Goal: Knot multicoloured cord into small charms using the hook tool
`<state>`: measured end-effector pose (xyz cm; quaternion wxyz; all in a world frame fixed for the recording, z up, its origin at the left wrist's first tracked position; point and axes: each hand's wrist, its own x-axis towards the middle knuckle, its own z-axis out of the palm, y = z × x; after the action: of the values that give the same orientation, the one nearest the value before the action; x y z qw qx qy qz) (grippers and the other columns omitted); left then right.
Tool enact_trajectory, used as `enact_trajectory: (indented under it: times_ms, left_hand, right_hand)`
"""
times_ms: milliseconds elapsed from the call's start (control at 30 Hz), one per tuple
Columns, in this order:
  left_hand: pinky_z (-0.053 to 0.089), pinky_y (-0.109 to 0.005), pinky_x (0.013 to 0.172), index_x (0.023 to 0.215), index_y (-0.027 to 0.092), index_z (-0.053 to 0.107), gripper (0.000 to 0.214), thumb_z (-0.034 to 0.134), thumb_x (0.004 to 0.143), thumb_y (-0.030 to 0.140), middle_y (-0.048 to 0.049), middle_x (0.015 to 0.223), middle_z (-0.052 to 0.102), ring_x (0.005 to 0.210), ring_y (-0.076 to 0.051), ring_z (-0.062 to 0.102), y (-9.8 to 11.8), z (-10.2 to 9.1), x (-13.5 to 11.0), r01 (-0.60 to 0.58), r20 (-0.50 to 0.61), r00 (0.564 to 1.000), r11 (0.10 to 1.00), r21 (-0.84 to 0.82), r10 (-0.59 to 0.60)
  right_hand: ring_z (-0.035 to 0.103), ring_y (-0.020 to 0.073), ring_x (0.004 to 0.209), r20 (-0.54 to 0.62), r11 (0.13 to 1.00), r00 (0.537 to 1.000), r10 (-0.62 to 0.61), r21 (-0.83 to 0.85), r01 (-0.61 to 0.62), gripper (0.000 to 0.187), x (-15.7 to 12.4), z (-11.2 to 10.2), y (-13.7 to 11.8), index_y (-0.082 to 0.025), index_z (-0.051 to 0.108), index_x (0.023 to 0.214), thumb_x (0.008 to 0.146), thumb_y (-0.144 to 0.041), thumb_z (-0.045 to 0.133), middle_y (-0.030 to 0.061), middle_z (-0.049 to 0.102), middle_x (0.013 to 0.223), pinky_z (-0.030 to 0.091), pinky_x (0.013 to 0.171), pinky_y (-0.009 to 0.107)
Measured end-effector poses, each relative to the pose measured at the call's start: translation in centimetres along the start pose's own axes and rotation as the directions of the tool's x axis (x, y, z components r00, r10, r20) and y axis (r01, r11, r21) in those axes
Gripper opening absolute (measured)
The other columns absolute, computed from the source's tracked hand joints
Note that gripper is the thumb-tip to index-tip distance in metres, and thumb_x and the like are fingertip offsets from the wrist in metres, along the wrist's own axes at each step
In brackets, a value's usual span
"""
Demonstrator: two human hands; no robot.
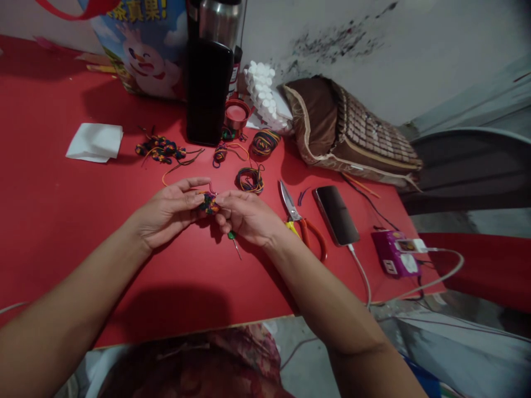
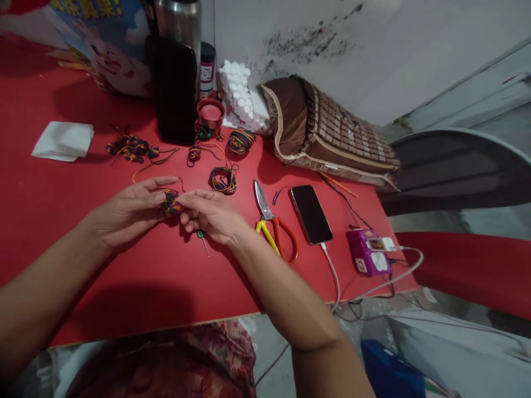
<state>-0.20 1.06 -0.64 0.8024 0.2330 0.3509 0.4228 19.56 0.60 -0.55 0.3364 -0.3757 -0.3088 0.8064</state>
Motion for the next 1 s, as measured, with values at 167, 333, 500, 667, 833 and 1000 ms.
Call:
enact_trajectory:
  times_ms: [167, 333, 500, 667, 833, 1000]
  left_hand:
    - [0.065, -0.029, 0.08, 0.116, 0.011, 0.074, 0.04, 0.085, 0.078, 0.008, -0.0125, 0.103, 0.081, 0.086, -0.02, 0.078, -0.2, 0.0, 0.1, -0.009, -0.023, 1.0, 1.0, -0.015, 0.008]
    - [0.065, -0.028, 0.078, 0.116, 0.013, 0.074, 0.045, 0.087, 0.073, 0.006, -0.0114, 0.105, 0.081, 0.087, -0.02, 0.078, -0.2, 0.3, -0.1, -0.004, -0.043, 0.999, 1.0, 0.028, 0.005]
    - [0.064, -0.028, 0.071, 0.115, 0.018, 0.074, 0.048, 0.088, 0.07, 0.009, -0.0034, 0.096, 0.077, 0.076, -0.016, 0.074, 0.0, 0.8, -0.2, -0.11, -0.12, 0.984, 0.978, 0.179, 0.133]
    - [0.063, -0.029, 0.072, 0.109, 0.018, 0.073, 0.045, 0.084, 0.067, 0.009, -0.0005, 0.088, 0.073, 0.076, -0.014, 0.07, 0.4, 0.3, 0.4, -0.307, -0.143, 0.917, 0.888, 0.343, 0.372]
    - [0.06, -0.031, 0.074, 0.108, 0.018, 0.073, 0.044, 0.084, 0.066, 0.013, -0.0012, 0.088, 0.074, 0.075, -0.015, 0.071, 0.5, -0.4, 0.7, -0.334, -0.158, 0.889, 0.845, 0.417, 0.429]
    - [0.051, -0.025, 0.059, 0.097, 0.017, 0.073, 0.024, 0.08, 0.073, 0.016, -0.0041, 0.081, 0.075, 0.069, -0.016, 0.07, 1.1, -0.3, 0.7, -0.243, -0.238, 0.891, 0.848, 0.471, 0.387]
  right_hand:
    - [0.061, 0.0078, 0.05, -0.012, 0.997, 1.0, -0.011, 0.079, 0.012, 0.031, -0.2, 0.0, -0.3, -0.019, 0.067, 0.085, 0.078, -0.038, 0.09, -0.0049, 0.07, 0.062, 0.058, 0.053, 0.019]
    - [0.068, 0.0094, 0.061, -0.032, 0.991, 0.999, -0.019, 0.13, 0.023, 0.033, -0.1, 0.1, -0.3, -0.018, 0.07, 0.086, 0.074, -0.037, 0.094, -0.0024, 0.073, 0.07, 0.06, 0.056, 0.019]
    - [0.064, 0.0079, 0.059, -0.191, 0.983, 0.973, -0.127, 0.107, 0.149, 0.037, 0.3, -0.1, -0.5, -0.017, 0.075, 0.093, 0.077, -0.047, 0.089, -0.0014, 0.073, 0.078, 0.049, 0.045, 0.018]
    - [0.053, 0.0051, 0.053, -0.311, 0.967, 0.936, -0.162, 0.138, 0.213, 0.026, 0.6, -0.6, -1.0, -0.017, 0.074, 0.09, 0.083, -0.04, 0.082, -0.0019, 0.07, 0.077, 0.035, 0.041, 0.018]
    - [0.052, 0.0057, 0.053, -0.301, 0.969, 0.937, -0.179, 0.114, 0.221, 0.012, 0.8, -0.6, -0.7, -0.017, 0.074, 0.089, 0.082, -0.027, 0.076, -0.002, 0.068, 0.073, 0.035, 0.044, 0.019]
    - [0.051, 0.0061, 0.053, -0.28, 0.971, 0.942, -0.188, 0.092, 0.221, 0.011, 1.0, -0.8, -0.5, -0.016, 0.073, 0.088, 0.082, -0.025, 0.075, -0.0012, 0.068, 0.072, 0.039, 0.046, 0.02]
